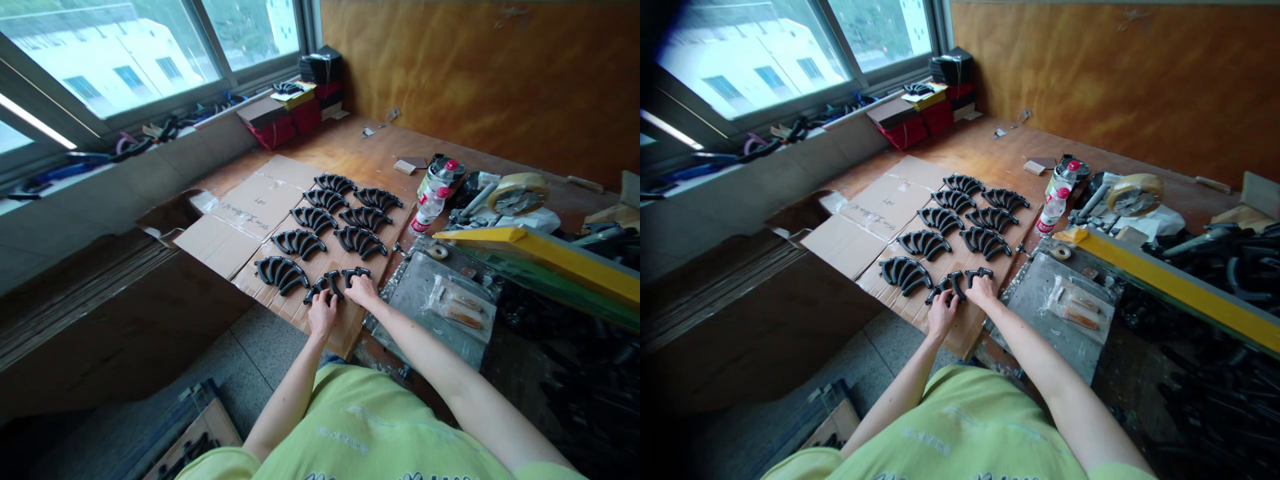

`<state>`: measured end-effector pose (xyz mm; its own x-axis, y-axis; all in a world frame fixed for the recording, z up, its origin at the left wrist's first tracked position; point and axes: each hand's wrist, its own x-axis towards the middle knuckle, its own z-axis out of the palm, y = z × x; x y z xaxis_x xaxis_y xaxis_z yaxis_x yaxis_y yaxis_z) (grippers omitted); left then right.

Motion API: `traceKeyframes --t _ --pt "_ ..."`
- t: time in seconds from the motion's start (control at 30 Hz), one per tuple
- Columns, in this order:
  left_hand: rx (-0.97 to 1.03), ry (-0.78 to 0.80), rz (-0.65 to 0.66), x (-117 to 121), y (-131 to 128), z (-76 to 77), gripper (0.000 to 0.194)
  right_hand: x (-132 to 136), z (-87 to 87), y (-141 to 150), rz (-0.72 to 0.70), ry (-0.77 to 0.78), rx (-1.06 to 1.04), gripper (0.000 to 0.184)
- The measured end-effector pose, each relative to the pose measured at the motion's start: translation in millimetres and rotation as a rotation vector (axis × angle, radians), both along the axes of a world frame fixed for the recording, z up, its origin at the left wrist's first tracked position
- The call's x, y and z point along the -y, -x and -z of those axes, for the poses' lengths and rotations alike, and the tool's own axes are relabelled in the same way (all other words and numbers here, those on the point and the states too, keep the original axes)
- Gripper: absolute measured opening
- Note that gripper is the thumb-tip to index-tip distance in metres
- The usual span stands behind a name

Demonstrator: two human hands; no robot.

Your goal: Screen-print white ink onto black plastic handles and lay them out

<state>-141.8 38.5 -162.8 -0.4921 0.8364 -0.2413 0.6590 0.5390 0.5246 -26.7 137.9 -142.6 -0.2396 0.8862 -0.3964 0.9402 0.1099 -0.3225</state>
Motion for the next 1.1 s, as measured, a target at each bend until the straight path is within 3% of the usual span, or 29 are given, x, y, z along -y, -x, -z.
traceKeyframes --t 0.2,0.43,0.8,1.0,1.1 --pt "-0.012 0.036 0.039 -5 -9 -1.6 0.042 -3 6.6 -1 -0.024 -0.002 -0.052 0.033" --pt "-0.083 -0.006 0.184 -25 -23 0.2 0.036 -7 11.7 -31 0.034 -0.044 -0.029 0.030" --pt "-0.174 -0.068 0.361 -81 19 8.5 0.034 -22 12.4 -18 0.083 -0.035 -0.135 0.035" --pt "-0.196 -0.114 0.381 -80 24 10.9 0.039 -26 6.1 -23 0.028 -0.040 -0.183 0.041" --pt "-0.164 -0.214 0.370 -68 24 15.8 0.044 -38 -0.4 -34 0.085 -0.139 -0.207 0.035"
